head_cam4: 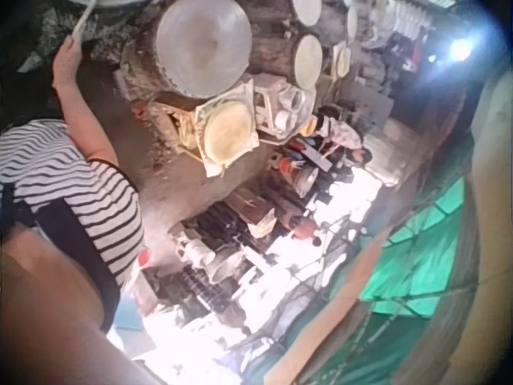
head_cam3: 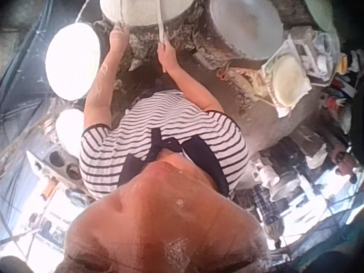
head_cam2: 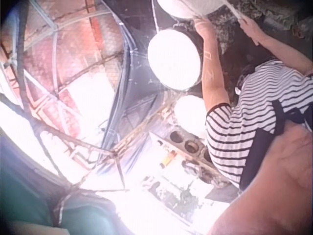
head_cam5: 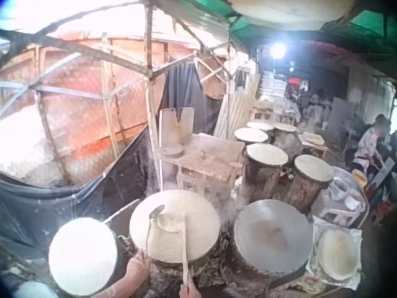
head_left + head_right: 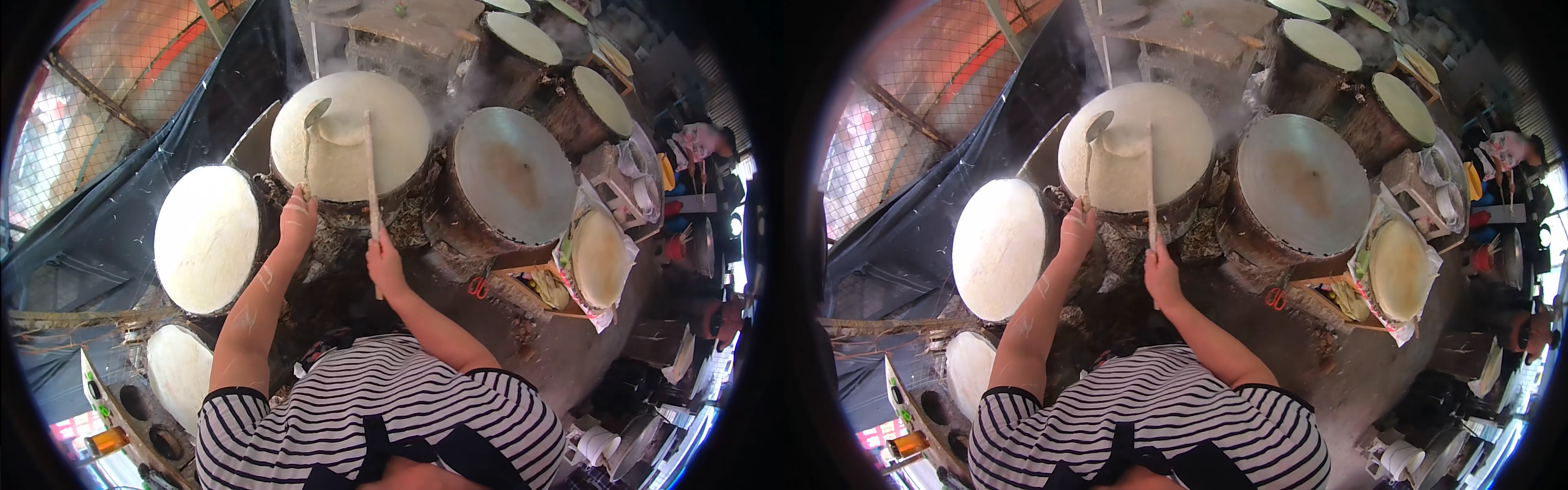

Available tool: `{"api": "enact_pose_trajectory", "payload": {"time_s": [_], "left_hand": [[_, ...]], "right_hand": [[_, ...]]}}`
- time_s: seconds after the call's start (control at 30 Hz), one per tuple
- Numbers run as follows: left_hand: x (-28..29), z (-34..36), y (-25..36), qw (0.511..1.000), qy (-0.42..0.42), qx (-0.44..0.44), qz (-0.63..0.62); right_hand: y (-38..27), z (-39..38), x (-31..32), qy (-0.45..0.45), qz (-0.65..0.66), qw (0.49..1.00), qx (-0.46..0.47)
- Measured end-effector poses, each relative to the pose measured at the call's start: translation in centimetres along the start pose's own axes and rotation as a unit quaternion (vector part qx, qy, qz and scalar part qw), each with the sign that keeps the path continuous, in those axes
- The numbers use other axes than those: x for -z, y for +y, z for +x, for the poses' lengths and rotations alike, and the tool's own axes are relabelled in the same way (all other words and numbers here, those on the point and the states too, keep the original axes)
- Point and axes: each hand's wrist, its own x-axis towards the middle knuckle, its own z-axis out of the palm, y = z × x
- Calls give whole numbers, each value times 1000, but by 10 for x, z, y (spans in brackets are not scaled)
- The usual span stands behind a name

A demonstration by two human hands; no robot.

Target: The person ladles batter onto multiple hot griddles, spreads it into thin circles, and removes cooked crepes to a stack. They repeat this cycle across several griddles using a ladle and a wooden spreader.

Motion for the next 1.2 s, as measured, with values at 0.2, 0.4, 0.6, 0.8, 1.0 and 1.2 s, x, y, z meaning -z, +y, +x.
{"api": "enact_pose_trajectory", "payload": {"time_s": [0.2,0.4,0.6,0.8,1.0,1.2], "left_hand": [[26,-25,74,913,-76,248,-315],[78,-34,112,158,-109,307,-932],[101,-39,162,141,-99,214,-961],[112,-42,189,227,-93,184,-952],[118,-69,184,296,-59,184,-935],[125,-124,173,323,6,196,-926]], "right_hand": [[-22,9,-47,-112,107,988,0],[-54,24,2,-105,10,973,203],[-67,72,92,-42,-303,924,230],[-86,133,123,-87,-596,735,312],[-115,141,113,-127,-560,768,285],[-115,199,96,-115,-570,783,221]]}}
